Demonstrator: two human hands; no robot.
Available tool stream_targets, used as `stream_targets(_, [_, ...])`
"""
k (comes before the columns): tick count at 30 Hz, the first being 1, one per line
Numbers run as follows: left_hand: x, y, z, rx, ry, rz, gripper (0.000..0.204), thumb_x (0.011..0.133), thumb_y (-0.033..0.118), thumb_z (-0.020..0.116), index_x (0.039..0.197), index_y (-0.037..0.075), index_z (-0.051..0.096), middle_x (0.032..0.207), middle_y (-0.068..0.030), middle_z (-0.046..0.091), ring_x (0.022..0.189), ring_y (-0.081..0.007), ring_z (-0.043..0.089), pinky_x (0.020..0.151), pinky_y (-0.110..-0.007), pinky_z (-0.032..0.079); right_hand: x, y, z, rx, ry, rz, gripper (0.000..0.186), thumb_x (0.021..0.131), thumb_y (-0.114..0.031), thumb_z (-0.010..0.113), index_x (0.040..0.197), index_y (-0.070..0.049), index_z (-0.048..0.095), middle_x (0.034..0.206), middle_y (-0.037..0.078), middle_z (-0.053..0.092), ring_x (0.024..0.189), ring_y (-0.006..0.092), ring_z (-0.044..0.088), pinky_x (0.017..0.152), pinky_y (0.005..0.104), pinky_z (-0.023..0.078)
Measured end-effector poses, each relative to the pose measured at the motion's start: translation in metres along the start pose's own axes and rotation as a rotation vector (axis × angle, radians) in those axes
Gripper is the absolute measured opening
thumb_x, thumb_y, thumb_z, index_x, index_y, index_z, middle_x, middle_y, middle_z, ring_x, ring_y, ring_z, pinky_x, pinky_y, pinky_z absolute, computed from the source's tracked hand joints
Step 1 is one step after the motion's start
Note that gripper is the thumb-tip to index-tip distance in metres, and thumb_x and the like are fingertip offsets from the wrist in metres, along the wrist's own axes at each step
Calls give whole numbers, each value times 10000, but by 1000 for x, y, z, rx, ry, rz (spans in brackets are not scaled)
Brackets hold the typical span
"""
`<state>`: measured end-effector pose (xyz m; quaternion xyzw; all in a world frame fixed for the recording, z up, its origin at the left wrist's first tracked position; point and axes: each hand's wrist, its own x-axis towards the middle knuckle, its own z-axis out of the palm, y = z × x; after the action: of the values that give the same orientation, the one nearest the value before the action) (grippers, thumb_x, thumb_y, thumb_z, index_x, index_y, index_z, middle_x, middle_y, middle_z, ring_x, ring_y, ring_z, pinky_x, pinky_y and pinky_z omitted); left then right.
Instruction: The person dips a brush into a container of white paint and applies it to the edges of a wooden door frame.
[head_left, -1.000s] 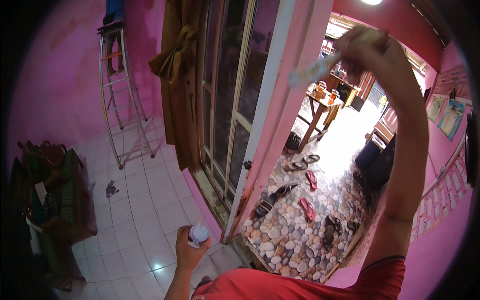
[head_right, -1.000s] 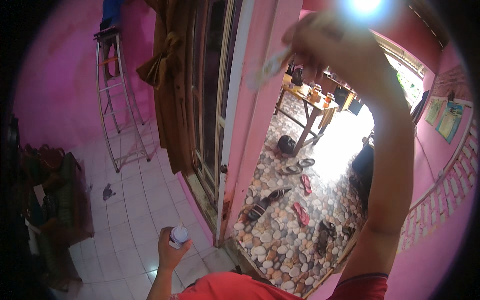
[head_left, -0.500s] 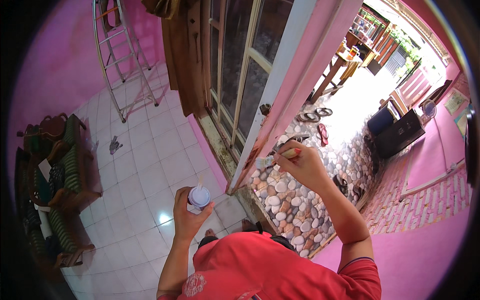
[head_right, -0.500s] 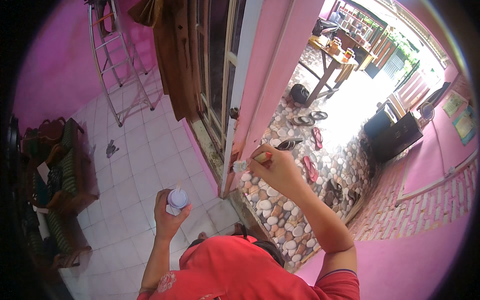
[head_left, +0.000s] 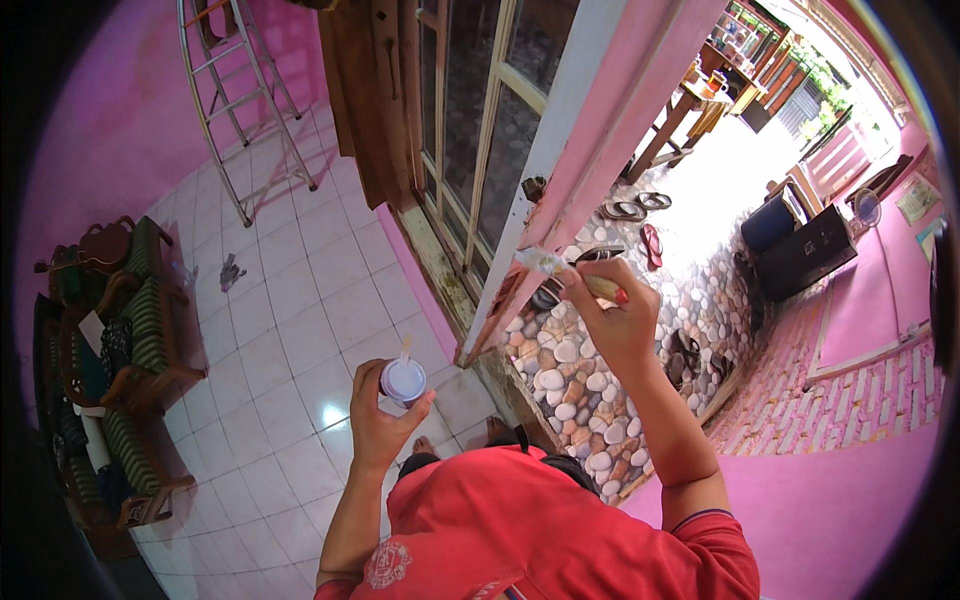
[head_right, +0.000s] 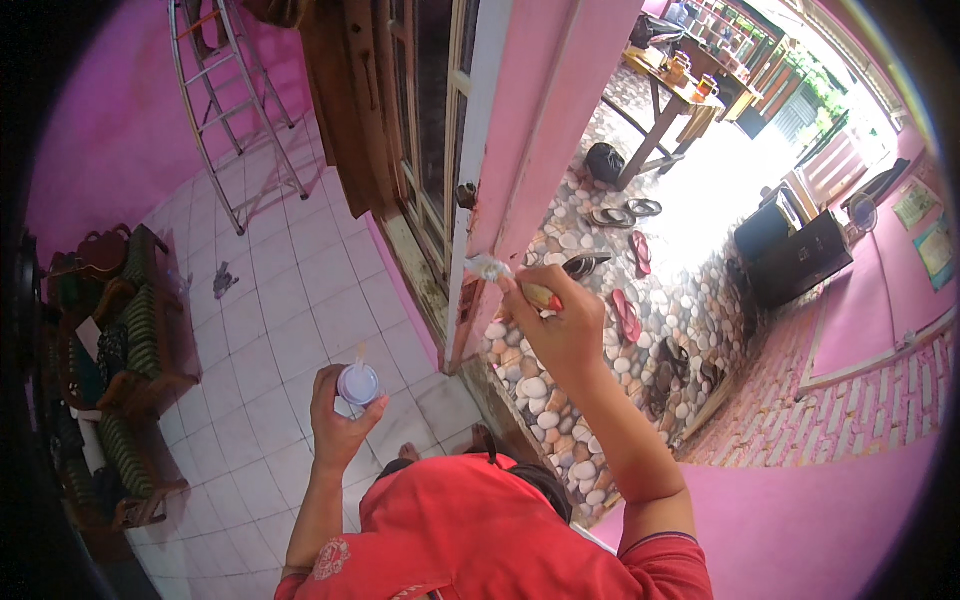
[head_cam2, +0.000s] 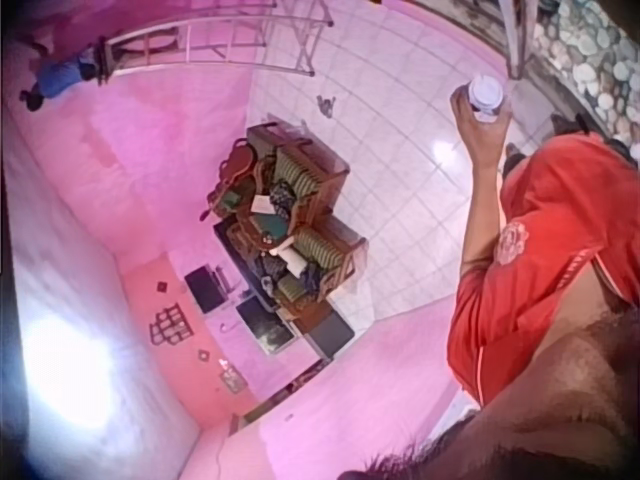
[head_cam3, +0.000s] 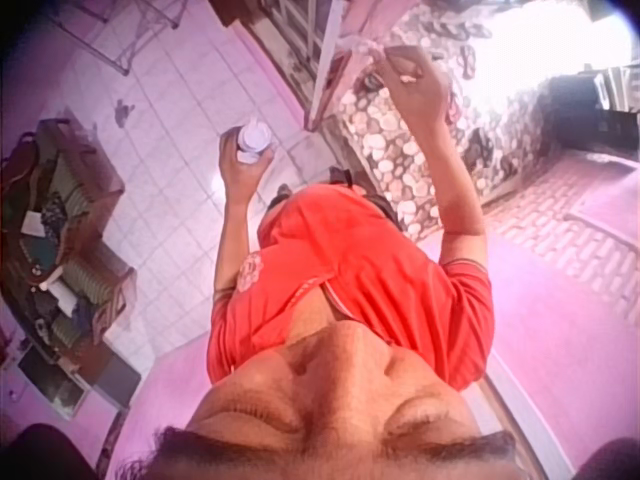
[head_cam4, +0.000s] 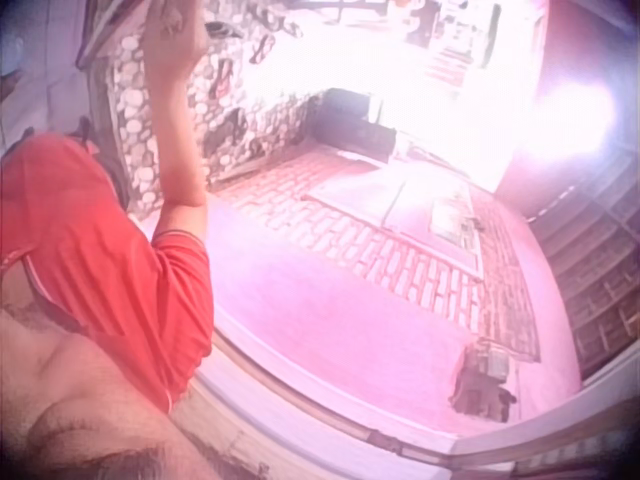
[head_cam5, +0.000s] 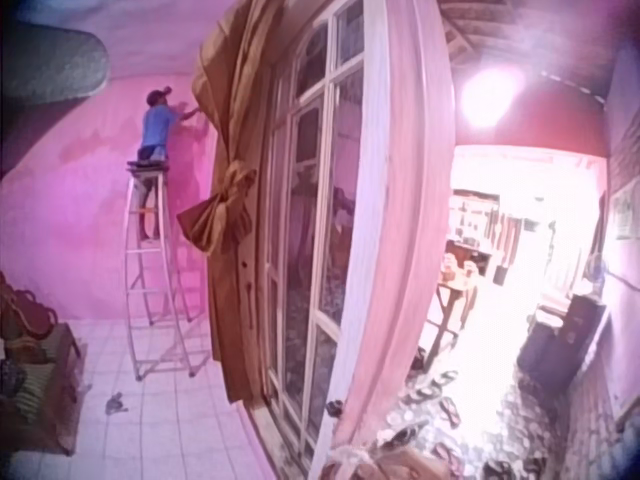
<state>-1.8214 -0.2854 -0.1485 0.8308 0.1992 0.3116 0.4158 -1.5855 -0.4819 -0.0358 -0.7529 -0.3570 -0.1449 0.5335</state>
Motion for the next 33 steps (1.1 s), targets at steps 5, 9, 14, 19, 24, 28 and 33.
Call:
stream_targets(5, [-1, 3, 4, -15, -21, 9, 618, 716, 212, 921, 1180, -21, 586, 1147, -142, 581, 981, -289, 636, 822, -378, 545, -21, 28, 9, -127, -156, 32, 162, 895, -111, 787, 910, -43, 641, 677, 83, 619, 577, 210, 607, 566, 319, 486])
stream_targets(9, [-1, 8, 4, 3, -44, -3, 617, 722, 222, 921, 1180, -20, 586, 1156, -143, 579, 983, -286, 635, 822, -378, 543, -6, 37, 23, -102, -91, -47, 181, 895, -121, 786, 906, -43, 623, 647, 91, 550, 530, 237, 525, 529, 335, 443])
stream_targets(14, [-5, 7, 2, 21, -45, -4, 625, 721, 225, 924, 1187, -20, 587, 1163, -142, 578, 992, -281, 634, 828, -374, 543, 4, 11, 14, -64, 149, -151, 172, 898, -147, 809, 900, -55, 664, 675, 89, 629, 534, 188, 587, 524, 308, 466])
stream_targets(19, [-8, 7, 5, 5, -32, -2, 627, 722, 218, 922, 1197, -21, 588, 1168, -137, 581, 997, -273, 636, 828, -370, 542, -18, 7, 6, -140, -55, -58, 207, 901, -123, 798, 844, -37, 619, 672, 77, 624, 533, 187, 580, 523, 300, 465])
stream_targets(24, [-6, 20, 5, -49, -27, -57, 523, 708, 149, 891, 1120, 6, 601, 1119, -129, 581, 1011, -297, 601, 864, -392, 509, 3, 25, 22, -144, -78, -62, 198, 899, -106, 796, 850, -31, 619, 647, 78, 607, 531, 166, 569, 522, 292, 459])
stream_targets(28, [-9, 20, 1, -27, -4, -52, 531, 706, 158, 894, 1122, 6, 601, 1123, -131, 583, 1005, -301, 603, 866, -393, 511, 8, 3, 18, -44, 137, -105, 208, 892, -100, 806, 834, -35, 617, 614, 67, 566, 520, 143, 546, 523, 281, 455])
stream_targets(33, [-14, 12, 1, -4, 2, -26, 575, 709, 185, 912, 1152, -7, 600, 1143, -134, 585, 999, -290, 625, 842, -382, 530, -23, 14, 12, -124, -43, -38, 236, 897, -127, 807, 809, -36, 609, 619, 76, 574, 500, 168, 537, 505, 298, 443])
